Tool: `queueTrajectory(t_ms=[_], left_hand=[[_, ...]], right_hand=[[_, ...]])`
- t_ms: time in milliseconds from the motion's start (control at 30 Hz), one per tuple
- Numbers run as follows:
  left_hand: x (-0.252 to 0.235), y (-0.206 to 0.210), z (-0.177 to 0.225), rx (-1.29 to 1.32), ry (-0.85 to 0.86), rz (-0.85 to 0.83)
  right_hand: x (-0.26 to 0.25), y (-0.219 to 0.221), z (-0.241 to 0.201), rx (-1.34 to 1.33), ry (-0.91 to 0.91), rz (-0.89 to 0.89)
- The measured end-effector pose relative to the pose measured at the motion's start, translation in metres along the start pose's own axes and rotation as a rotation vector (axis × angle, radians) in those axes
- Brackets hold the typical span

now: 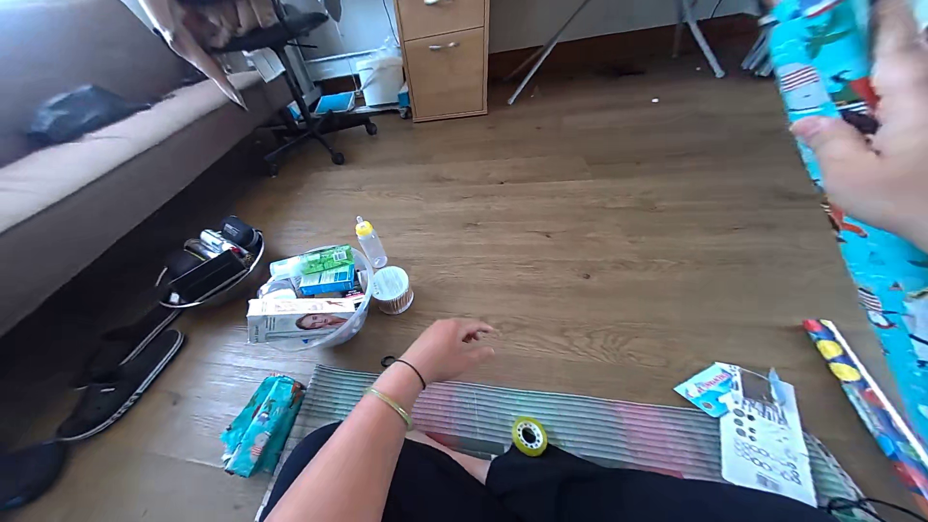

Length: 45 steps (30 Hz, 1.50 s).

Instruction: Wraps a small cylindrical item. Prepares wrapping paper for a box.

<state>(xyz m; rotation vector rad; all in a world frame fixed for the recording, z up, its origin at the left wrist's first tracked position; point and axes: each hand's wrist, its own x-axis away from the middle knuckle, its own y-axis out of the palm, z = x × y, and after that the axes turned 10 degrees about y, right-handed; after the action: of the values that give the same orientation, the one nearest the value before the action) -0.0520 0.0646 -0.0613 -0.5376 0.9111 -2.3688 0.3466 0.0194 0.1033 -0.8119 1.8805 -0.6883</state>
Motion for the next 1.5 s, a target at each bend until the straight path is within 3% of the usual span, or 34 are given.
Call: queueTrajectory(t_ms=[133,233,333,400,500,633,733,800,967,1100,1200,1400,1500], left_hand=[[0.005,-0.003,-0.014,0.235,-0.084,0.178],[-0.008,0.016,-0.001,0.617,-0.084,0.224],[-0.027,0.04,0.02,0.844,-0.08,0.201],[-0.035,0.056,0.03,0.912,-0.059,0.157],[-0.038,0.065,0.043,1.036,-0.01,0.099],[-0.034,0.052,0.046,1.355,0.018,0.283],[-0.029,0.032,0.031,1.308,-0.03,0.369],[-0.032,0.028,0.019,1.156,-0.077,0.371],[-0.053,0.046,-0.013,0.71,-0.128,0.36],[-0.062,0.055,-0.036,0.714,-0.128,0.296],[-0.067,0.066,-0.049,0.777,-0.127,0.222],[-0.081,0.088,-0.065,0.756,-0.232,0.145],[-0.088,0.088,-0.072,0.578,-0.302,0.102]], right_hand=[[0.016,0.033,-0.072,-0.12,0.182,-0.333],[0.023,0.091,-0.088,-0.235,0.288,-0.605],[0.015,0.129,-0.106,-0.228,0.274,-0.728],[-0.002,0.138,-0.124,-0.263,0.293,-0.746],[-0.033,0.152,-0.144,-0.495,0.461,-0.668],[-0.047,0.187,-0.142,-0.704,0.729,-0.455],[-0.027,0.217,-0.12,-0.819,0.921,-0.332],[-0.002,0.225,-0.108,-0.894,1.004,-0.34],[0.085,0.242,-0.086,-0.925,0.942,-0.492],[0.15,0.25,-0.08,-1.096,1.0,-0.456],[0.17,0.254,-0.071,-1.137,1.08,-0.429],[0.19,0.282,-0.049,-0.91,1.129,-0.335],[0.198,0.288,-0.045,-0.769,1.145,-0.35]])
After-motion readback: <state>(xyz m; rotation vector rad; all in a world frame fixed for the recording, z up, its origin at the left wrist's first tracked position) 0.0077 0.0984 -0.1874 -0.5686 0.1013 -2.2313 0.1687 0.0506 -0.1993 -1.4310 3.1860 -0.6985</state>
